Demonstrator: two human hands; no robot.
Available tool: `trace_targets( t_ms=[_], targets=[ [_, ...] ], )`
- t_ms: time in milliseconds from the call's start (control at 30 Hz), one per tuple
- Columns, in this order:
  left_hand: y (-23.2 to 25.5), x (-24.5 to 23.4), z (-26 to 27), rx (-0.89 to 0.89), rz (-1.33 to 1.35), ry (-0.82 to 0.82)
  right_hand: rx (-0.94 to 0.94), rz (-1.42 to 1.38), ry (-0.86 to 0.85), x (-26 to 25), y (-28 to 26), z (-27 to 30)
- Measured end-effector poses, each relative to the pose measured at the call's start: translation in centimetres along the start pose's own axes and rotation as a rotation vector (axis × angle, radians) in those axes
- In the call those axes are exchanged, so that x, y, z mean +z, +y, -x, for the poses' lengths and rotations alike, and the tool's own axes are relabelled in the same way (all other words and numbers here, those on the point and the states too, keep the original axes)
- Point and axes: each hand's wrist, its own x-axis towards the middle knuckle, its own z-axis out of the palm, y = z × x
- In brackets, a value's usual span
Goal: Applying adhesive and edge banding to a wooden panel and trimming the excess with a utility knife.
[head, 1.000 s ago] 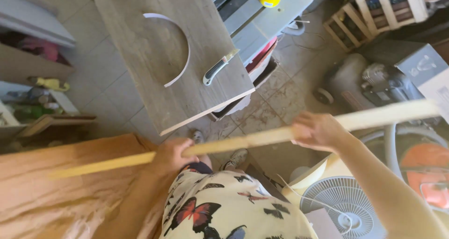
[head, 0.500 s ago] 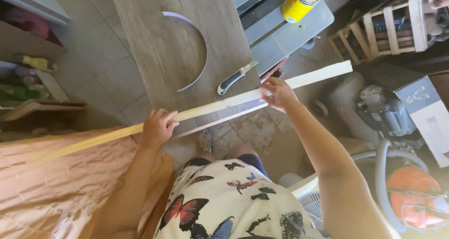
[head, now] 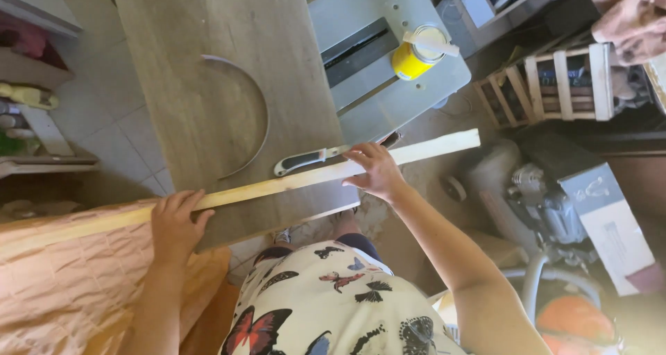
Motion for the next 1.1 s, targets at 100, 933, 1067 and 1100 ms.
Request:
trace_targets(
  t_ms=[100, 933, 1067, 1100],
  targets=[
    [5.7, -0.8, -1.3, -0.126, -0.162, 0.019, 0.088, -0.153, 0.131, -5.6, 3.7, -1.3],
    [42.8, 14.3, -32.2, -0.759, 1.440, -0.248, -0.066, -0.052, 0.482, -9.3, 17.8, -6.2],
    [39.2, 18.6, -32.6, -0.995, 1.531, 0.068, -0.264, -0.240, 0.250, -10.0, 15.8, -8.3],
    [39.0, 17.3, -33.0, -0.956, 1.537, 0.034, -0.246, -0.212, 0.281, -12.0, 16.7, -9.9]
  ],
)
